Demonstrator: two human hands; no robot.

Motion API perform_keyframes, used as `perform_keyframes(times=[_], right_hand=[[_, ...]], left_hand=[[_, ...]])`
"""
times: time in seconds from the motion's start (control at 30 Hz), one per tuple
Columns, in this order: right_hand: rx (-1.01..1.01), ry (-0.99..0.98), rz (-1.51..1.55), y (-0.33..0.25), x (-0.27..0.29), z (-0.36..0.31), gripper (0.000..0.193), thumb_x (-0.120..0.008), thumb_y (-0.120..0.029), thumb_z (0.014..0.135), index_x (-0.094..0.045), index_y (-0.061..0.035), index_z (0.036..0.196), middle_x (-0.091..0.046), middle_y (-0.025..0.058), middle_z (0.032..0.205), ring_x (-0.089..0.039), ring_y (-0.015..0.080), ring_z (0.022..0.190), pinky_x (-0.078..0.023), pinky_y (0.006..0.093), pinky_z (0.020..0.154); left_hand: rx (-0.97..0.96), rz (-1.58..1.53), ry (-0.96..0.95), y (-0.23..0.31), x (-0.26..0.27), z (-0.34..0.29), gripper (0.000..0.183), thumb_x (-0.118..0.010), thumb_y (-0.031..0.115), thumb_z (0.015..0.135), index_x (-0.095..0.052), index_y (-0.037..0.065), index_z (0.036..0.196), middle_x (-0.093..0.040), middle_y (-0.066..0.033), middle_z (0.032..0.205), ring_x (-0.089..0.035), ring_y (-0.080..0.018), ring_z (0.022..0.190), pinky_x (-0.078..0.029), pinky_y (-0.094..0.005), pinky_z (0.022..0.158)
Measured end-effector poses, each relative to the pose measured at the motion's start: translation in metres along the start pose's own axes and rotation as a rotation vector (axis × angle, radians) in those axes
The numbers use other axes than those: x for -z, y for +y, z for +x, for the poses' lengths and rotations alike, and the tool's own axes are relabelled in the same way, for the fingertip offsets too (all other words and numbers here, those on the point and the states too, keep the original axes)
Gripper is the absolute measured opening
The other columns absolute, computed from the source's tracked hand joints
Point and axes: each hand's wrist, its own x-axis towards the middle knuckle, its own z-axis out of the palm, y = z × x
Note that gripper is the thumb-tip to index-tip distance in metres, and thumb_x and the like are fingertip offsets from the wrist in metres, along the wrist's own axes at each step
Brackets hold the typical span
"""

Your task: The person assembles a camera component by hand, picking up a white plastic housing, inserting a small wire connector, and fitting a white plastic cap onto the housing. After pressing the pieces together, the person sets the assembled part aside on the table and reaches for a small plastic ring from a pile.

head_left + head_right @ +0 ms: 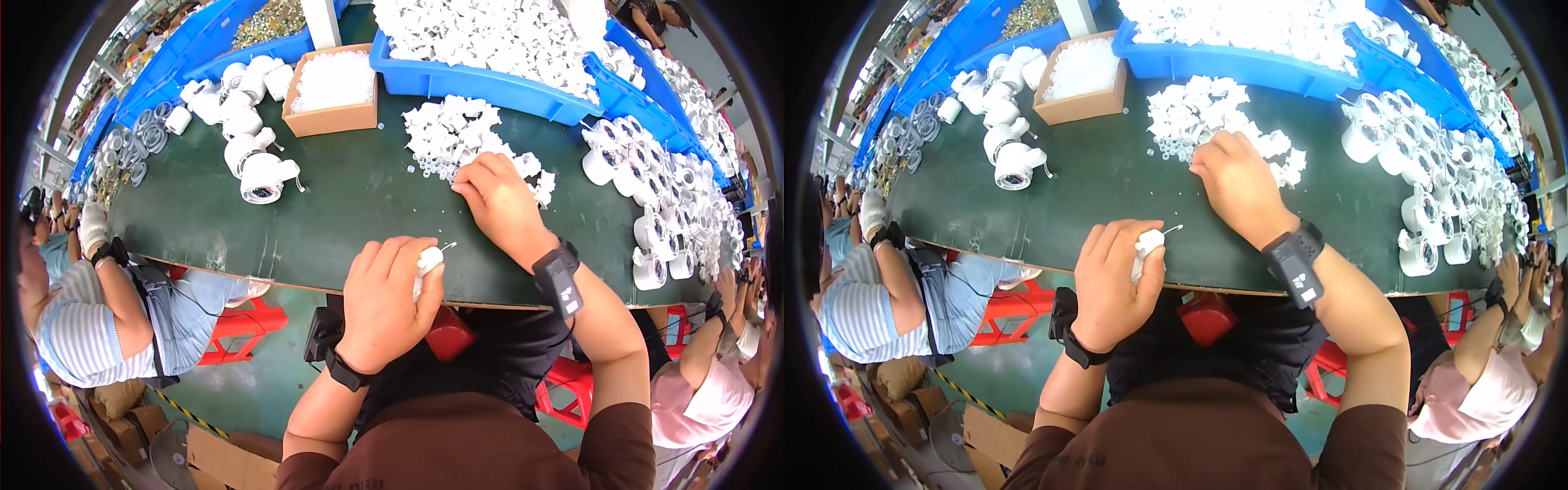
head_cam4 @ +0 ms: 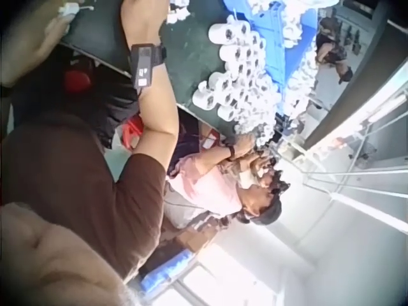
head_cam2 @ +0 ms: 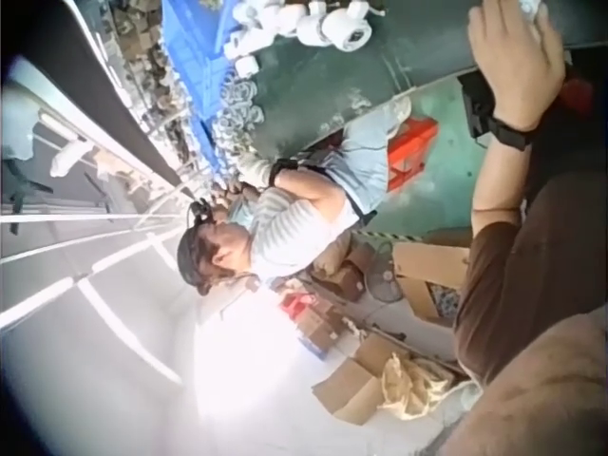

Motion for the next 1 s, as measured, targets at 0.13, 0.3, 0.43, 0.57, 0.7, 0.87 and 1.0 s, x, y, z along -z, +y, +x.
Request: perform_keyframes(times=[0.13,0.3,0.43,0.57,0.7,0.87,1.0], right_hand=[[0.034,0.000,-0.131,-0.001,0.000,0.002,0.008,-0.068,-0.002,0.088,-0.061,-0.0028,0.093,-0.061,0.0111,0.091,-0.059,0.0328,0.091,-0.050,0.0421,0.080],[-0.287,-0.084,0.374,-0.029,0.032,-0.014,0.002,-0.061,-0.001,0.100,-0.059,-0.0015,0.101,-0.068,0.0090,0.096,-0.068,0.0217,0.085,-0.054,0.0335,0.077],[-0.676,-0.171,1.032,-0.056,0.052,-0.037,0.016,-0.066,-0.002,0.100,-0.065,-0.0001,0.116,-0.071,0.0040,0.108,-0.067,0.0106,0.096,-0.055,0.0273,0.086],[-0.525,-0.182,1.253,-0.065,0.052,-0.055,0.015,-0.066,0.003,0.098,-0.073,0.0005,0.111,-0.070,0.0092,0.119,-0.067,0.0142,0.104,-0.055,0.0296,0.092],[-0.465,-0.157,1.193,-0.069,0.041,-0.062,0.013,-0.067,-0.005,0.099,-0.075,-0.0048,0.110,-0.070,0.0062,0.113,-0.066,0.0153,0.103,-0.053,0.0297,0.090],[-0.465,-0.209,1.208,-0.067,0.040,-0.053,0.013,-0.066,-0.005,0.100,-0.074,-0.0041,0.111,-0.071,0.0047,0.111,-0.065,0.0133,0.102,-0.053,0.0291,0.090],[-0.635,-0.332,1.327,-0.065,0.043,-0.046,0.011,-0.066,-0.007,0.101,-0.072,-0.0012,0.109,-0.072,0.0030,0.103,-0.065,0.0094,0.097,-0.054,0.0275,0.086]], left_hand=[[0.031,-0.038,0.021,0.002,-0.002,-0.001,0.021,-0.070,0.005,0.085,-0.066,0.003,0.105,-0.068,-0.0139,0.103,-0.061,-0.0348,0.087,-0.050,-0.0416,0.078],[-0.045,-0.034,-0.014,0.002,0.002,-0.002,0.026,-0.076,0.005,0.080,-0.065,0.003,0.103,-0.068,-0.0130,0.107,-0.061,-0.0350,0.093,-0.050,-0.0421,0.082],[-0.018,-0.013,-0.090,0.012,0.006,0.000,0.028,-0.078,0.006,0.079,-0.066,0.004,0.104,-0.067,-0.0124,0.110,-0.060,-0.0352,0.098,-0.049,-0.0425,0.086],[-0.028,-0.023,-0.077,0.007,0.001,0.000,0.027,-0.078,0.010,0.079,-0.067,0.009,0.104,-0.066,-0.0075,0.107,-0.059,-0.0315,0.094,-0.047,-0.0414,0.084],[-0.052,-0.015,-0.089,0.008,-0.001,0.003,0.029,-0.077,0.003,0.077,-0.063,0.004,0.102,-0.065,-0.0129,0.105,-0.058,-0.0348,0.092,-0.048,-0.0424,0.079],[-0.041,-0.010,-0.073,0.008,-0.001,0.002,0.029,-0.077,0.003,0.077,-0.061,0.003,0.102,-0.063,-0.0145,0.105,-0.058,-0.0354,0.090,-0.047,-0.0429,0.078],[-0.048,-0.024,-0.033,0.006,-0.007,0.000,0.032,-0.077,0.002,0.076,-0.059,0.002,0.101,-0.061,-0.0167,0.103,-0.059,-0.0362,0.092,-0.048,-0.0442,0.078]])
